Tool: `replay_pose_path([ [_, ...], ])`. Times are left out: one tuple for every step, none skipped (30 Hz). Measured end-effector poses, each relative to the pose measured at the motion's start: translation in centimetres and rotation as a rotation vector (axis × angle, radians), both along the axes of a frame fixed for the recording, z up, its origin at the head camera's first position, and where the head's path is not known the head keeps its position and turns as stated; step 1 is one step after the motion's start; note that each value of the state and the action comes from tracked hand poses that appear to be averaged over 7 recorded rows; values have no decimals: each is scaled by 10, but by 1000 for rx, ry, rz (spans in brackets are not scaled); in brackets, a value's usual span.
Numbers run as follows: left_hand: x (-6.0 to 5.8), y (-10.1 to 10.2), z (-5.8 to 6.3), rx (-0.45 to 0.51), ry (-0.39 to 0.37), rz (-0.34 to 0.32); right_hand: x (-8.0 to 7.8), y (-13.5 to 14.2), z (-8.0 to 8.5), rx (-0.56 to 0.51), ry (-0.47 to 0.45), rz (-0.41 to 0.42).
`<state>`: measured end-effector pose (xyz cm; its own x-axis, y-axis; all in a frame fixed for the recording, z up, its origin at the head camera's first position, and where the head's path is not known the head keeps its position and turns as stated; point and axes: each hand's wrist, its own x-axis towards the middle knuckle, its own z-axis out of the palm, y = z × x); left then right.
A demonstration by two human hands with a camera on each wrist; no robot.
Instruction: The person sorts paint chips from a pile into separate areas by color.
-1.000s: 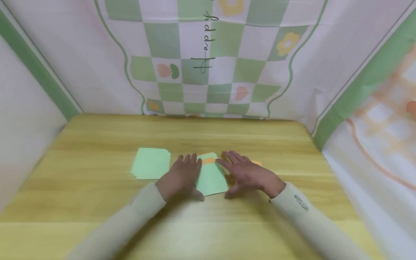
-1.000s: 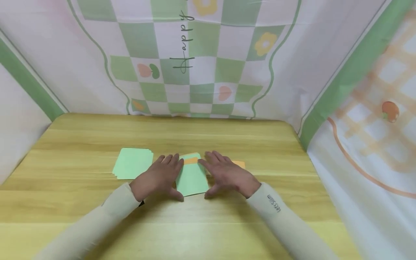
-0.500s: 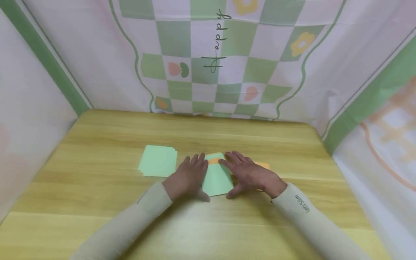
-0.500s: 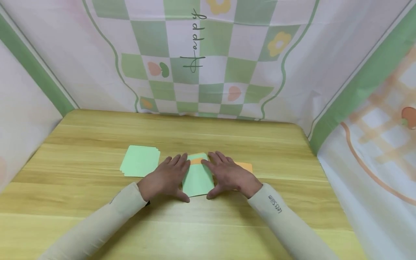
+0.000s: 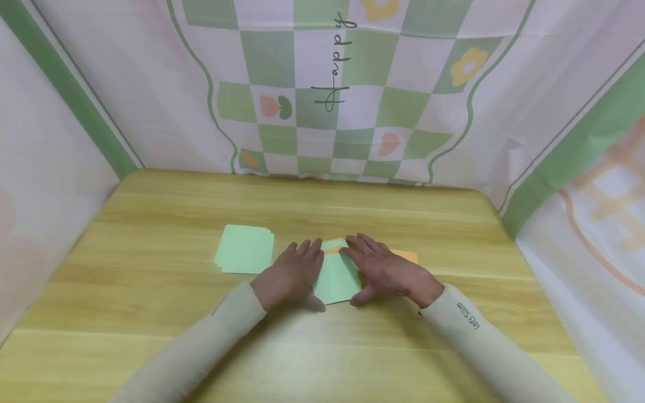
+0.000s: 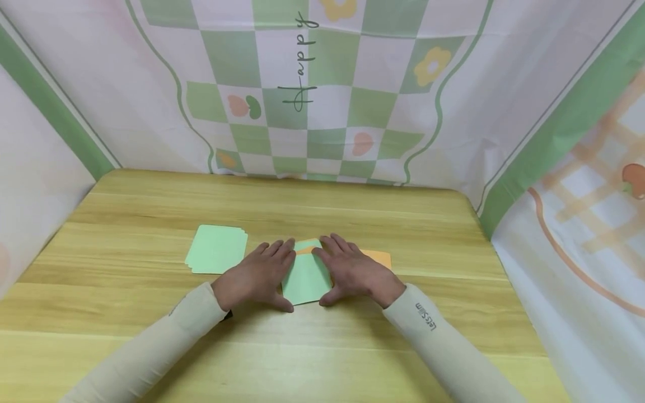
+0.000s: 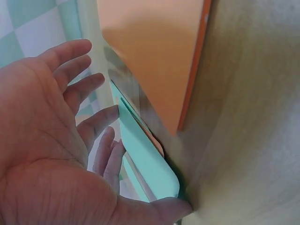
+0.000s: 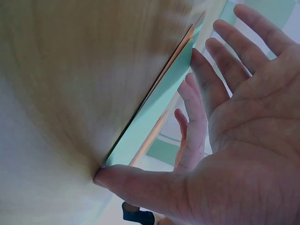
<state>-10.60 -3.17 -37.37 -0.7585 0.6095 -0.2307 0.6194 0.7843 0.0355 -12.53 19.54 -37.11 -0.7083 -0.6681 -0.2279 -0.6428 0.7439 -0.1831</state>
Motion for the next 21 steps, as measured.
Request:
replay_pose_path([
  [0,0,0,1,-5,0,0,0,0,-4,-3,0],
  [0,-1,1,2,-6,-3,0,0,0,-5,-6,-1],
  [-1,-1,1,3,-7,-6,0,0,0,-7,-7,-1],
  [-1,-1,2,3,-3,-11,1,-1,0,-13,-10,-2],
  [-1,-2,2,3,6,-18,1,-1,0,-14,-7,-2],
  [-2,-2,3,3,13,-25,1,-1,0,-16,3,2],
  [-2,-3,4,-1,25,-33,1,-1,0,-20,15,6],
  [-3,-5,5,1,38,-40,1,-2,0,-26,31,12],
  [-4,-6,6,4,49,-44,1,-3,0,-32,50,18],
  [-4,-7,8,11,59,-48,1,-4,1,-37,68,24],
  [-4,-9,10,15,64,-50,0,-5,1,-39,83,32],
  [-5,-11,11,21,65,-49,0,-6,2,-41,92,33],
  [-5,-12,12,25,67,-48,0,-8,3,-44,99,35],
  [-6,-14,13,33,67,-47,0,-9,3,-42,109,37],
  [-6,-16,14,39,63,-45,1,-11,4,-41,114,38],
  [-6,-18,14,43,60,-44,1,-12,4,-40,119,39],
  [-6,-19,15,40,58,-45,1,-14,5,-40,125,41],
  [-7,-21,15,43,54,-44,2,-16,5,-41,137,44],
  [-7,-23,15,45,44,-43,2,-18,5,-41,156,52],
  [-8,-26,16,48,37,-44,2,-20,6,-41,174,60],
  [-8,-28,17,47,29,-45,2,-22,6,-41,191,67],
])
